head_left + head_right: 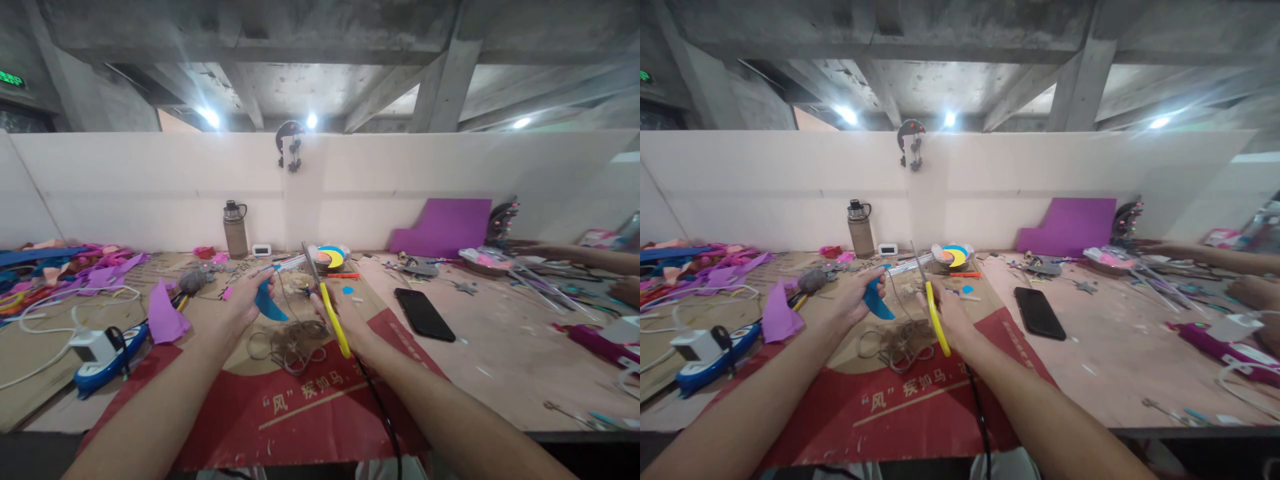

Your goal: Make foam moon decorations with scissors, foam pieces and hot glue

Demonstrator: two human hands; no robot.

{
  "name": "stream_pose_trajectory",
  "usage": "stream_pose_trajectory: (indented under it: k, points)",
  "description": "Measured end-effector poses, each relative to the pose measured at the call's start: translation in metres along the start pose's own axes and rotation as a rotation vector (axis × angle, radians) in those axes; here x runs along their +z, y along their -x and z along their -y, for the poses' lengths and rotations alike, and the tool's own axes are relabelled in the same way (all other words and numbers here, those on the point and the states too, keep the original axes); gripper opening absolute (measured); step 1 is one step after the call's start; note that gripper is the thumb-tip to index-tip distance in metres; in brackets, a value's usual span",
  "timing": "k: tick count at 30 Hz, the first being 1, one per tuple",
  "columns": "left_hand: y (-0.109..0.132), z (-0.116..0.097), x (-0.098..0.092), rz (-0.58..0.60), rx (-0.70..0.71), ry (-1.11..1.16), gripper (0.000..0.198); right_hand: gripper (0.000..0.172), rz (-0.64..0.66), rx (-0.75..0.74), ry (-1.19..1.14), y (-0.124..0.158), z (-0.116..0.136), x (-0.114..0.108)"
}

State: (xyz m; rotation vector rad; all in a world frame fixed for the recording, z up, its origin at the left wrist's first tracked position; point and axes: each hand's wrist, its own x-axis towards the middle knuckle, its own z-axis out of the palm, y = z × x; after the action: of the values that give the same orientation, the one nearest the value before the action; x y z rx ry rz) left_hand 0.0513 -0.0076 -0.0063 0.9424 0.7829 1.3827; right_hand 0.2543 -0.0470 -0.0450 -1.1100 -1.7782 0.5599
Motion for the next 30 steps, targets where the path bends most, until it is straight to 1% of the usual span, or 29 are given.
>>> stream_pose_trajectory:
  k: [2, 5, 11, 14, 21, 25, 30]
  points:
    - [0.001, 0.0, 0.002, -0.009, 0.007, 0.018, 0.023, 0.027, 0.02, -0.023, 0.066, 0.002, 0.004, 0.003]
    - [0.001, 0.002, 0.004, -0.008, 0.02, 0.036, 0.023, 0.028, 0.064, -0.031, 0.076, 0.005, 0.01, 0.005]
    - [0.002, 0.005, 0.009, 0.019, 0.027, 0.073, 0.025, 0.026, 0.121, 0.066, 0.096, 0.008, 0.023, 0.004]
    - [0.005, 0.005, 0.012, 0.019, 0.035, 0.075, 0.024, 0.027, 0.125, 0.081, 0.096, 0.009, 0.026, 0.004]
    - [0.01, 0.007, 0.02, -0.023, 0.042, 0.051, 0.017, 0.029, 0.114, 0.053, 0.079, 0.008, 0.015, 0.01]
    - [0.009, 0.01, 0.019, -0.016, 0.015, 0.058, 0.017, 0.031, 0.088, 0.052, 0.058, 0.007, 0.008, 0.013]
    - [0.007, 0.011, 0.018, -0.006, 0.037, 0.052, 0.017, 0.028, 0.091, 0.052, 0.015, 0.008, 0.009, 0.014]
